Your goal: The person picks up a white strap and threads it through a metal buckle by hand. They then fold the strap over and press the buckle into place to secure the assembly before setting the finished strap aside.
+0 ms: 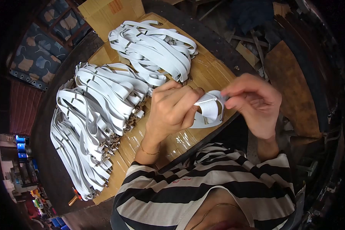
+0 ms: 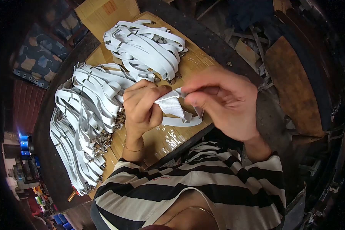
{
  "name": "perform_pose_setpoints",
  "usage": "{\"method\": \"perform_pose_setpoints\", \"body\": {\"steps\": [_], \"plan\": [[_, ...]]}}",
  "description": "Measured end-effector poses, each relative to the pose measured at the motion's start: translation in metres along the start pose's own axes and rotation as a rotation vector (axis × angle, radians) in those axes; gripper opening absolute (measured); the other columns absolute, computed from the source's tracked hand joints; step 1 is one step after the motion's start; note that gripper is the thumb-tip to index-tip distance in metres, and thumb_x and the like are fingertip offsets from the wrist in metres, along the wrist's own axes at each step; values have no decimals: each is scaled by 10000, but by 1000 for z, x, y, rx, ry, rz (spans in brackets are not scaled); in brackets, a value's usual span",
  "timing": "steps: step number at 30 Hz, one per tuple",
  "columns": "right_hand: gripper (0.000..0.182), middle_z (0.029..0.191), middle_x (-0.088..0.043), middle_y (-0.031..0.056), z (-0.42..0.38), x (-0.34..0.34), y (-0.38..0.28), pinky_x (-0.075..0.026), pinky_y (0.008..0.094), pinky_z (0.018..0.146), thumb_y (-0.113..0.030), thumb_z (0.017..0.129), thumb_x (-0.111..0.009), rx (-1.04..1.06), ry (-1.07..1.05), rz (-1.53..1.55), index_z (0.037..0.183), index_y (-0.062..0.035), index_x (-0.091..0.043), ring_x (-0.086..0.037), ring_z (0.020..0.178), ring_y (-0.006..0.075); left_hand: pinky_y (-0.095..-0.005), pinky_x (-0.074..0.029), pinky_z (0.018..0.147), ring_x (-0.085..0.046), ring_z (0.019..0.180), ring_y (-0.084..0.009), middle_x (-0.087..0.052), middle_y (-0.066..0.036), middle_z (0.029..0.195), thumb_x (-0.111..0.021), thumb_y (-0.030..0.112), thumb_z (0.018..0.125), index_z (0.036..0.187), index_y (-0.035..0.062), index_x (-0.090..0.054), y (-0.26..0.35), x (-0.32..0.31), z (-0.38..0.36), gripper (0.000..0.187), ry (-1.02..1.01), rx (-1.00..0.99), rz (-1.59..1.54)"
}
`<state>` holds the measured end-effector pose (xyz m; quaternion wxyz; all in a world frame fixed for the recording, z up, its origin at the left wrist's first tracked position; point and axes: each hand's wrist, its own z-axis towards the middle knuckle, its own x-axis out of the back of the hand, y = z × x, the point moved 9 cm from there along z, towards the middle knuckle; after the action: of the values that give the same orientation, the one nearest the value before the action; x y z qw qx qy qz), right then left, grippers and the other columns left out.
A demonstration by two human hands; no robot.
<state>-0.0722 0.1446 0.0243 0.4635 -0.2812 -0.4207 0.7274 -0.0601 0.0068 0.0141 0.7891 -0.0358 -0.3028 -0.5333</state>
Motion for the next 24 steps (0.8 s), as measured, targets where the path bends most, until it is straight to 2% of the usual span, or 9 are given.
{"method": "perform_pose_setpoints", "body": {"steps": [1, 2, 3, 5, 8, 15, 17, 18, 24], "plan": [[202, 1062, -622, 133, 0, 3, -2, -520, 258, 751, 86, 868, -593, -14, 122, 78, 1066, 55, -620, -623, 887, 144, -317, -483, 558, -560, 511, -243, -610, -92, 641, -536, -39, 541, 812, -41, -638, 0, 0, 0, 289, 1, -1, 0], [143, 1003, -645, 133, 1, 3, -3, -533, 270, 735, 93, 842, -608, -31, 110, 12, 962, 41, -666, -646, 875, 157, -318, -480, 555, -561, 513, -244, -606, -91, 640, -541, -35, 542, 817, -39, -637, 1, -1, 0, 292, -10, 5, 1], [143, 1003, -645, 133, 3, 7, -4, -533, 270, 735, 93, 842, -608, -30, 110, 11, 962, 41, -666, -646, 875, 157, -319, -478, 553, -562, 515, -246, -601, -91, 639, -545, -32, 543, 823, -38, -636, 1, -3, 0, 294, -22, 9, 2], [148, 934, -660, 125, 7, -7, -12, -535, 265, 694, 97, 796, -636, 52, -140, -439, 921, 32, -678, -661, 803, 172, -321, -474, 547, -558, 511, -248, -590, -88, 630, -551, -26, 541, 826, -36, -634, 3, -3, 0, 297, -30, -4, 5], [118, 855, -662, 116, 8, -12, -17, -524, 270, 648, 97, 750, -654, 91, -81, -487, 845, 30, -676, -662, 742, 191, -323, -465, 535, -550, 506, -249, -568, -82, 612, -560, -17, 531, 829, -36, -631, 7, 0, 1, 307, -41, -16, 19], [105, 775, -644, 114, 11, -24, -20, -504, 275, 632, 124, 736, -617, 193, -39, -607, 789, 34, -617, -641, 705, 205, -322, -449, 514, -526, 505, -262, -563, -86, 645, -558, -19, 498, 820, -31, -607, 8, 3, 0, 327, -36, 5, 109], [116, 765, -637, 110, 14, -14, -5, -502, 268, 649, 132, 737, -600, 98, 43, -367, 799, 35, -611, -636, 697, 201, -311, -431, 515, -519, 499, -233, -526, -65, 635, -607, 5, 540, 828, -6, -606, 8, 3, 1, 288, -18, -8, 112], [107, 820, -647, 107, 14, -13, 0, -502, 257, 702, 130, 767, -594, 39, 13, -311, 827, 43, -608, -637, 751, 166, -299, -412, 515, -511, 493, -204, -490, -44, 625, -657, 29, 582, 835, 19, -604, 7, 5, 1, 259, 5, -8, 115], [96, 923, -643, 107, 11, -7, 14, -488, 233, 798, 121, 824, -577, -111, 18, 74, 897, 63, -600, -609, 894, 119, -297, -406, 517, -517, 501, -200, -493, -44, 632, -657, 43, 589, 836, 30, -610, 4, 9, 2, 251, -6, 7, 90]]}}
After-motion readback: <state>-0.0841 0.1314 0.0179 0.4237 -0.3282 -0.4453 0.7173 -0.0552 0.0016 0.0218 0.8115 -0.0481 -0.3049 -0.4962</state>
